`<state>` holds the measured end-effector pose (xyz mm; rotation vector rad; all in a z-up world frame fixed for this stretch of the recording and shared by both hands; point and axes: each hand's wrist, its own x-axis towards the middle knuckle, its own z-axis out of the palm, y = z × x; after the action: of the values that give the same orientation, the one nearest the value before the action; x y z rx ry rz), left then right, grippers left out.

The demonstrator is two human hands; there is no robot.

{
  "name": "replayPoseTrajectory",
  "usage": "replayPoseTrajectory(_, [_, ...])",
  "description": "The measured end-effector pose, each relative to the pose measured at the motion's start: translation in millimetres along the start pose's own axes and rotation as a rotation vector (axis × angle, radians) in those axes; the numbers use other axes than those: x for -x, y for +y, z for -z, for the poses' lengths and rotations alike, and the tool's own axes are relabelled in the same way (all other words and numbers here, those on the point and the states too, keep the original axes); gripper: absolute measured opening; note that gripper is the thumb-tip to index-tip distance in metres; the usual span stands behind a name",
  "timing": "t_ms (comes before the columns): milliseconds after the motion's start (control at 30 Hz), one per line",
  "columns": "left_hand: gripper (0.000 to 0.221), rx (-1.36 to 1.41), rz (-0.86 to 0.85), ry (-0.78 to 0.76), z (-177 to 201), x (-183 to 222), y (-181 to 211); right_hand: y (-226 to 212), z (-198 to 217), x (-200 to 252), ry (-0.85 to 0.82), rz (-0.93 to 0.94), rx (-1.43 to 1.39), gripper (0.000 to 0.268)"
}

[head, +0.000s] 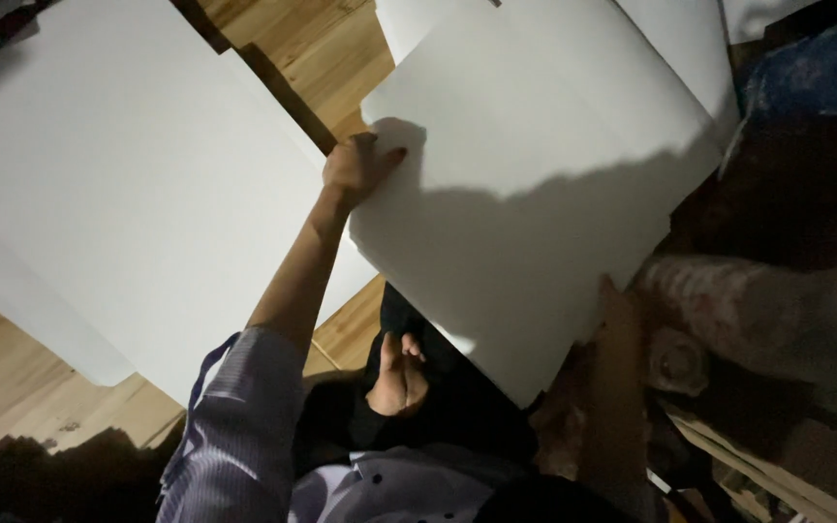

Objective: The person tapes white paper sheets together while sitting on the floor. They use a roll of tape to apply strips to the edges of large paper boards, then stack the taped sheets on top of each other.

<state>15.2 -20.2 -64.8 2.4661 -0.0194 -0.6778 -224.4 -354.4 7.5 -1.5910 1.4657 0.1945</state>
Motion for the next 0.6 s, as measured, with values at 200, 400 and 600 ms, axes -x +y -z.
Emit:
replayPoseTrajectory(200, [0.052,0.259,-0.091,0.189,50,86,38,-48,-14,114,0.196,0.180,-0.236,0.073])
replayPoseTrajectory(400, [0.059,0.526,-0.161,0.401,86,202,-21,-41,-21,128,0.058,0.709,-0.376,0.041])
replayPoseTrajectory(600, [0.039,0.789,0.049,0.787,81,324,-122,-90,-116,172,-0.276,1.189,-0.536,0.047])
